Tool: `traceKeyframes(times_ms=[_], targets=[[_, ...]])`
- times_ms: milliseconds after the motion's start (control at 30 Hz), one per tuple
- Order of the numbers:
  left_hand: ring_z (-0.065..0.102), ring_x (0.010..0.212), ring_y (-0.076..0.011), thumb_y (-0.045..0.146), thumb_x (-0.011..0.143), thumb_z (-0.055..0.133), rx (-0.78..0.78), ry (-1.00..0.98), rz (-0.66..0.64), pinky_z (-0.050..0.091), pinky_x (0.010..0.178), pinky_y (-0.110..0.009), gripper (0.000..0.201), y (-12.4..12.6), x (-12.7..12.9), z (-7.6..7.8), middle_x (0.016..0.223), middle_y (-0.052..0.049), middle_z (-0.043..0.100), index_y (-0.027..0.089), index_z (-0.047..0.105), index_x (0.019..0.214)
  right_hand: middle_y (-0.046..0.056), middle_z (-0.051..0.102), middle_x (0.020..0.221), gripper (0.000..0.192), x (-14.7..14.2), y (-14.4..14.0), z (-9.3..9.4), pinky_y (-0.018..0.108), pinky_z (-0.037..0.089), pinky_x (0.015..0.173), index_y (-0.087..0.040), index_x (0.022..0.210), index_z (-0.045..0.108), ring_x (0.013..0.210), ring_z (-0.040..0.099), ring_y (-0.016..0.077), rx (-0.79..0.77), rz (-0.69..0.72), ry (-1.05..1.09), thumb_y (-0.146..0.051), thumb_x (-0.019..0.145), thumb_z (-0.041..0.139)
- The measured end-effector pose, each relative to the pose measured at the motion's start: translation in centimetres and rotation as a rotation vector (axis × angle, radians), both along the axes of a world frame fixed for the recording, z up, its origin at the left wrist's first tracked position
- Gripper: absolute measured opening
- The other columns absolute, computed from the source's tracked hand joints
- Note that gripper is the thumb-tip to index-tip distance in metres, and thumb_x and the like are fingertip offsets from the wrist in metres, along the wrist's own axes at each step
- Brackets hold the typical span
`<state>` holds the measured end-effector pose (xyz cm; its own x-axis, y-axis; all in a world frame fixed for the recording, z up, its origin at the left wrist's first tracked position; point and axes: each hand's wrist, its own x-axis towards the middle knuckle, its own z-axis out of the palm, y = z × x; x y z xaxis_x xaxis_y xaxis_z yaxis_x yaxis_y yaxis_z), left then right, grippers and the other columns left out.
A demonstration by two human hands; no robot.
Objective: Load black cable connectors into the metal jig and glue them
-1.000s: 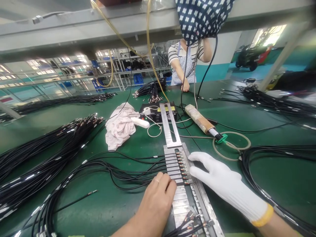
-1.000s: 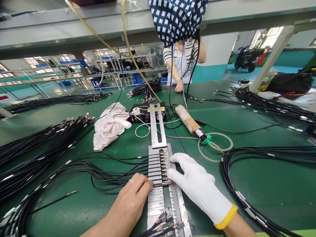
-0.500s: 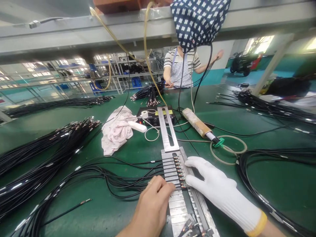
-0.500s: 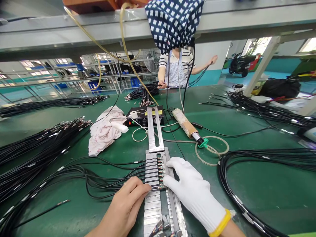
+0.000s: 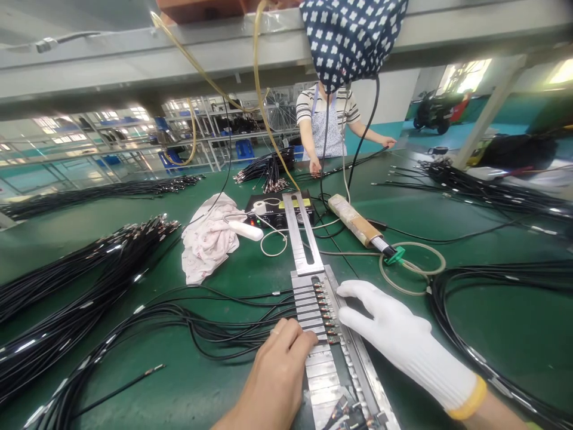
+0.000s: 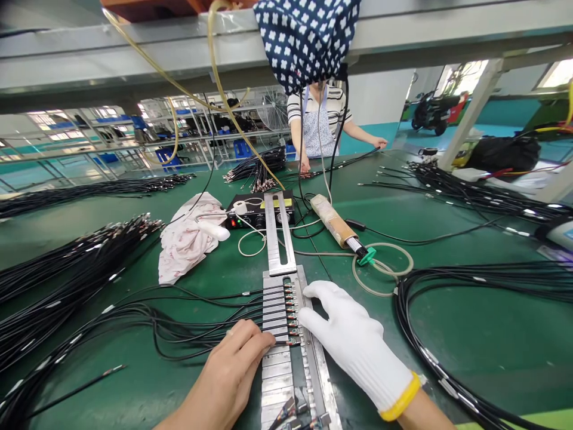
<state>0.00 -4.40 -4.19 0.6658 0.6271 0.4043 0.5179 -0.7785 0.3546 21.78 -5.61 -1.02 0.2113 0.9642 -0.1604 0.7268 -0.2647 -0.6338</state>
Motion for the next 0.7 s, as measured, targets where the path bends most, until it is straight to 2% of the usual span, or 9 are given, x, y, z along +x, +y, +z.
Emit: traceKeyframes(times_ms=[267,467,567,700], targets=[[0.053,0.076,-0.0215,-0.001,0.095,0.038,0.023,0.031,0.004,0.048,0.067,-0.031,0.028,0.1,0.3,-0.1,0.086,-0.007,0.058,0.016,0.06,0.097,-0.005,0.063,0.134,0.035,-0.2,0.2,0.2,0.042,0.047,0.093,-0.037,0.116,0.064,0.118,0.061,0.0257,0.009,-0.003,0.001,-0.041,0.084,0.049],[0.054,0.076,-0.0215,-0.002,0.094,0.039,0.047,0.004,0.018,0.049,0.069,-0.033,0.028,0.1,0.7,-0.3,0.086,-0.006,0.059,0.016,0.06,0.099,-0.006,0.065,0.129,0.032,-0.4,0.0,0.9,0.039,0.046,0.093,-0.035,0.115,0.063,0.115,0.062,0.0224,0.024,0.016,0.009,-0.039,0.086,0.049],[0.056,0.078,-0.0219,0.0,0.095,0.039,0.02,-0.006,0.029,0.049,0.07,-0.033,0.027,0.2,0.6,-0.5,0.087,-0.006,0.06,0.017,0.06,0.099,-0.005,0.067,0.126,0.03,-0.6,-0.2,1.4,0.038,0.045,0.093,-0.034,0.114,0.064,0.114,0.062,0.0215,0.017,0.018,0.018,-0.036,0.087,0.051],[0.06,0.082,-0.0205,0.008,0.099,0.04,-0.09,-0.01,0.036,0.051,0.074,-0.032,0.024,0.3,0.5,-0.4,0.089,-0.005,0.061,0.019,0.061,0.1,-0.004,0.067,0.124,0.028,-0.8,-0.3,1.6,0.037,0.044,0.091,-0.033,0.112,0.066,0.113,0.062,0.0214,0.03,0.019,0.031,-0.034,0.087,0.054]])
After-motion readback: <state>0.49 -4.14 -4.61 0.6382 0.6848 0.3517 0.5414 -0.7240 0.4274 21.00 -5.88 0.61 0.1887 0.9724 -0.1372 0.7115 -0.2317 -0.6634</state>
